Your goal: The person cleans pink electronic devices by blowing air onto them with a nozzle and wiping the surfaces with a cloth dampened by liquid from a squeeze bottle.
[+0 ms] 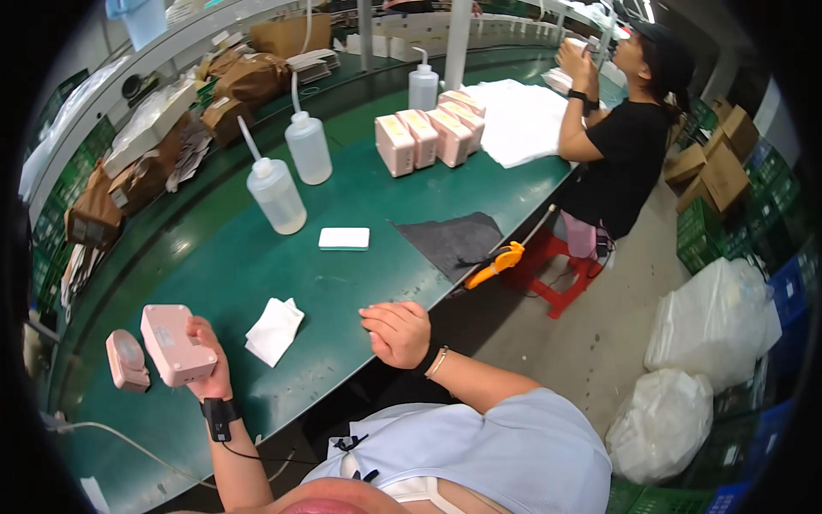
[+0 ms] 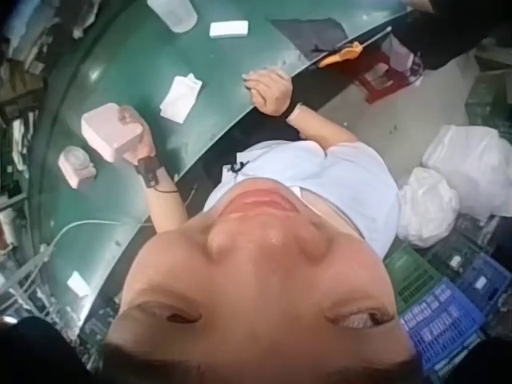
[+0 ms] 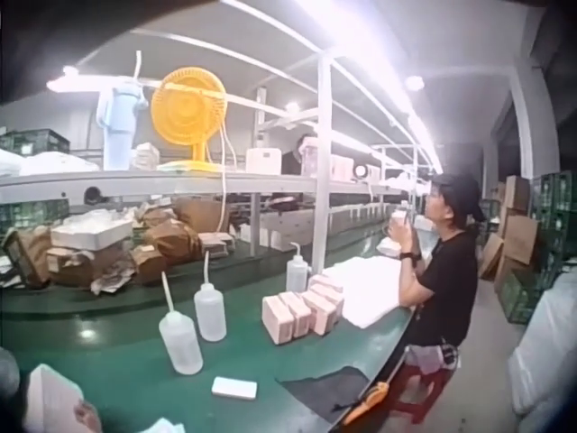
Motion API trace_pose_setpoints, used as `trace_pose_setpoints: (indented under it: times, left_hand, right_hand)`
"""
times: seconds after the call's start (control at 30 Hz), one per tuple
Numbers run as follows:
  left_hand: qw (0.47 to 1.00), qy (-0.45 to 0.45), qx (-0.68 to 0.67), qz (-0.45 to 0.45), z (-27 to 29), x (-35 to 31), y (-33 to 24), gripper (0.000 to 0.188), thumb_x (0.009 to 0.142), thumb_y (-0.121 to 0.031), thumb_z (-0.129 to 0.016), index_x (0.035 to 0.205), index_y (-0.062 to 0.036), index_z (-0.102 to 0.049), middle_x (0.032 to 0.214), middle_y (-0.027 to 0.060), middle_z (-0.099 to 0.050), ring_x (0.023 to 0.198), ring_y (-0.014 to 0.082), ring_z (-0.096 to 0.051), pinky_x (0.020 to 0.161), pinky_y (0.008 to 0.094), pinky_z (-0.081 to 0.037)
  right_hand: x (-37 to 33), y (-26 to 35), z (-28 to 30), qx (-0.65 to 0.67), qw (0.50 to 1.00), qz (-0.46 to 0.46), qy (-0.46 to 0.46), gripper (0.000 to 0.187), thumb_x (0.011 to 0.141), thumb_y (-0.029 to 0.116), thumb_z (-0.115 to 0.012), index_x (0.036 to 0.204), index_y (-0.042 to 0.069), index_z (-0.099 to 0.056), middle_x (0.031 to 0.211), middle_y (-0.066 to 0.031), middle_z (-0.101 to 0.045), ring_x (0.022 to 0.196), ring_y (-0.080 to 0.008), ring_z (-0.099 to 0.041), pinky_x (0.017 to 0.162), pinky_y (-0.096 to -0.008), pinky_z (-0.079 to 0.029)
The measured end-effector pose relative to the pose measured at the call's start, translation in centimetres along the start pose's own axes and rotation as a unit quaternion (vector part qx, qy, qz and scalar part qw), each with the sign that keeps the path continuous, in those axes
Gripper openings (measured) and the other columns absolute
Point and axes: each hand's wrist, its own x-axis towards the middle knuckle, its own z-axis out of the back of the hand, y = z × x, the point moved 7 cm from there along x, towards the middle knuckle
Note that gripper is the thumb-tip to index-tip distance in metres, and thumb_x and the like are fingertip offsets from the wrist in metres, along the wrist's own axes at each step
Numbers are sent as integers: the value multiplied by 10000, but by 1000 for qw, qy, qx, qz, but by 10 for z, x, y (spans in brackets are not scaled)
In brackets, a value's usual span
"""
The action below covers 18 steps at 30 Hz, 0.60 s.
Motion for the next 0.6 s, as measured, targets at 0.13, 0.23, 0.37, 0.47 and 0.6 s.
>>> trace_pose_setpoints:
  times: [0.13, 0.23, 0.37, 0.47, 0.6]
  left_hand:
    - [995, -24, -85, 36, 8, 2, 8, 509, 902, -140, -620, 1369, -8, -464, 1207, 131, -517, 1062, 253, -598, 978, 404, -525]
    - [999, -10, 38, -1, -4, -1, 3, 583, 919, -125, -613, 1454, -26, -404, 1217, 119, -520, 1040, 241, -614, 930, 351, -553]
    - [999, 1, 44, -3, 2, 5, -4, 586, 941, -122, -583, 1486, -42, -381, 1196, 108, -525, 994, 225, -605, 907, 339, -550]
    - [1000, 7, 18, -4, 1, 3, -4, 561, 955, -124, -562, 1482, -42, -390, 1171, 101, -535, 965, 209, -592, 894, 339, -543]
    - [999, 24, 27, -2, -3, 4, -9, 526, 971, -132, -533, 1474, -46, -405, 1135, 86, -547, 939, 194, -574, 881, 346, -530]
  right_hand:
    - [-5, -4, -1, 1, 1000, -11, 7, 160, 834, 174, -595, 942, 114, -697, 1106, -1, -707, 1000, -165, -665, 861, -330, -426]
    - [-1, 2, 1, 13, 1000, 0, -15, 180, 840, 176, -565, 938, 115, -703, 1081, -3, -718, 973, -171, -682, 834, -323, -419]
    - [-1, 1, -5, 4, 999, 40, -14, 200, 852, 194, -557, 960, 120, -708, 1103, 6, -714, 989, -158, -677, 838, -317, -413]
    - [-7, 1, -3, -6, 998, 55, 5, 203, 858, 216, -564, 974, 123, -703, 1136, 10, -697, 1021, -145, -659, 861, -320, -417]
    - [-9, -1, -3, -7, 998, 65, 10, 199, 860, 210, -571, 988, 128, -699, 1167, 14, -684, 1050, -130, -646, 875, -319, -416]
